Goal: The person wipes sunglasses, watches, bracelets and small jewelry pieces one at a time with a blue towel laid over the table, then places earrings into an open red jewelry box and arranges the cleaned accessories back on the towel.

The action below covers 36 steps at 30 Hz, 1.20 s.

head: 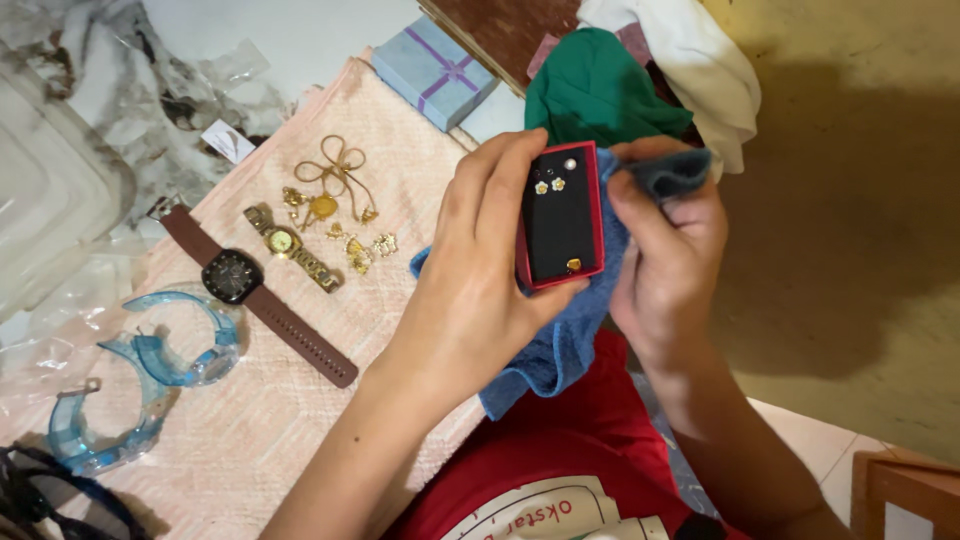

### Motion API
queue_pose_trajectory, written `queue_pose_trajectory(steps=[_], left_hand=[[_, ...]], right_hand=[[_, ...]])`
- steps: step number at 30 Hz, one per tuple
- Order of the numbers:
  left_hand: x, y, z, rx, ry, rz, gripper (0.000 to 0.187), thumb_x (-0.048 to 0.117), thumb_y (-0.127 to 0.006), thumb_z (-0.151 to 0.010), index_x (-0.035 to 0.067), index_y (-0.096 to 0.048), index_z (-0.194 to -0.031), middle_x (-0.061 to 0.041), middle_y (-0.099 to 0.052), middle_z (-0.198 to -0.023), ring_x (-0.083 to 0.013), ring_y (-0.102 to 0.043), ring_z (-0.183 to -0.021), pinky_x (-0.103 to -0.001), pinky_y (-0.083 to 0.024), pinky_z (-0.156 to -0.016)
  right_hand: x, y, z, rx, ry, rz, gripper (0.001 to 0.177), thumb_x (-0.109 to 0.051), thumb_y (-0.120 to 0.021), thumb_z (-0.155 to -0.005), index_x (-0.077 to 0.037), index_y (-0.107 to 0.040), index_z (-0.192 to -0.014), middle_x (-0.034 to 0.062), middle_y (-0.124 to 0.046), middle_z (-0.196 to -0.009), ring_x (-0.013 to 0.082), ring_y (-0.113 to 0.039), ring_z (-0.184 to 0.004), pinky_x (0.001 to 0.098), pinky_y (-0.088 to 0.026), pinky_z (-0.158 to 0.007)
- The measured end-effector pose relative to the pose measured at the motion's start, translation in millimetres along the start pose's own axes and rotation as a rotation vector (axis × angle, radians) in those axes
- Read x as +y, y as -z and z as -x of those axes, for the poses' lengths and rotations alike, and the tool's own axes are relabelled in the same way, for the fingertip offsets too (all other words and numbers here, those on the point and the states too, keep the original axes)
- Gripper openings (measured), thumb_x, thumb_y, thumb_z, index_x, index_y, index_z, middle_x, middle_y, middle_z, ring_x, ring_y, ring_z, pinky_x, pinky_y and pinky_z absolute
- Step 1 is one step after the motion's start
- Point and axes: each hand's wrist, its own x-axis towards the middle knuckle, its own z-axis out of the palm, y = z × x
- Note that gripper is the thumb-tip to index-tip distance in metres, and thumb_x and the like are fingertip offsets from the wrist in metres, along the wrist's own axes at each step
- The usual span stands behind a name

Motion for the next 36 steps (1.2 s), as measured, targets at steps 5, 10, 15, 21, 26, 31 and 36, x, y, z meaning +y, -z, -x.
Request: queue_pose_trajectory(steps=[5, 10, 15, 21, 26, 31, 36], left_hand=[[-5.7, 2.7, -0.8, 0.050, 0.025, -0.011, 0.101, 0.007, -0.093, -0.072, 0.002, -0.034, -0.154, -0.022, -0.041, -0.152, -0.0427, -0.046, -0.144, -0.044, -0.044, -0.122], [-11.8, 0.2, -0.2, 0.059, 0.042, -0.031, 0.099, 0.009, -0.094, -0.076, 0.000, -0.034, -0.154, -0.023, -0.041, -0.152, -0.0429, -0.047, -0.144, -0.044, -0.046, -0.121], [-12.4, -1.6, -1.3, 0.033, 0.014, -0.058, 0.100, 0.010, -0.094, -0.073, -0.001, -0.034, -0.153, -0.024, -0.041, -0.151, -0.0436, -0.046, -0.144, -0.045, -0.043, -0.123], [-10.2, -4.0, -1.8, -0.035, 0.029, 0.012, 0.101, 0.011, -0.093, -0.071, 0.000, -0.035, -0.152, -0.024, -0.042, -0.151, -0.0444, -0.046, -0.144, -0.046, -0.043, -0.121], [-18.3, -1.7, -7.2, 0.018, 0.037, -0.067, 0.102, 0.016, -0.094, -0.073, 0.000, -0.033, -0.154, -0.023, -0.043, -0.151, -0.0438, -0.047, -0.143, -0.046, -0.043, -0.122], [-26.2, -1.7, -13.7, 0.090, 0.062, -0.146, 0.102, 0.019, -0.096, -0.074, -0.001, -0.035, -0.154, -0.023, -0.044, -0.151, -0.0428, -0.049, -0.135, -0.046, -0.045, -0.116], [-29.5, -0.2, -20.6, 0.041, 0.028, -0.157, 0.100, 0.018, -0.096, -0.069, -0.001, -0.040, -0.149, -0.023, -0.047, -0.146, -0.0420, -0.049, -0.130, -0.047, -0.046, -0.113]], right_hand=[[-0.4, -2.0, 18.0, 0.048, -0.087, -0.050, 0.022, 0.007, -0.065, -0.098, 0.001, -0.062, -0.120, 0.0111, -0.068, -0.118, 0.0171, -0.063, -0.109, 0.0326, -0.048, -0.107], [2.9, 5.7, 31.9, 0.084, -0.130, -0.093, 0.022, 0.008, -0.064, -0.097, -0.001, -0.061, -0.117, 0.0118, -0.067, -0.119, 0.0183, -0.063, -0.112, 0.0344, -0.048, -0.108], [9.0, 9.4, 23.4, 0.061, -0.083, -0.052, 0.022, 0.008, -0.065, -0.098, -0.001, -0.061, -0.117, 0.0121, -0.066, -0.119, 0.0189, -0.064, -0.112, 0.0349, -0.049, -0.109], [9.7, 6.6, -2.5, -0.016, -0.035, 0.027, 0.012, 0.003, -0.064, -0.108, 0.002, -0.061, -0.120, 0.0120, -0.066, -0.118, 0.0159, -0.062, -0.108, 0.0304, -0.048, -0.105], [6.3, -9.4, 6.4, 0.011, -0.075, -0.129, 0.025, -0.016, -0.055, -0.110, 0.003, -0.062, -0.126, 0.0115, -0.067, -0.126, 0.0178, -0.062, -0.119, 0.0330, -0.046, -0.111], [7.7, -12.1, 20.9, 0.021, -0.156, -0.131, 0.032, -0.014, -0.057, -0.110, 0.005, -0.061, -0.135, 0.0167, -0.067, -0.135, 0.0219, -0.062, -0.126, 0.0373, -0.047, -0.114], [20.4, -6.0, -11.8, -0.009, -0.140, -0.032, 0.028, -0.007, -0.064, -0.108, 0.006, -0.064, -0.132, 0.0130, -0.069, -0.128, 0.0170, -0.065, -0.117, 0.0325, -0.050, -0.111]])
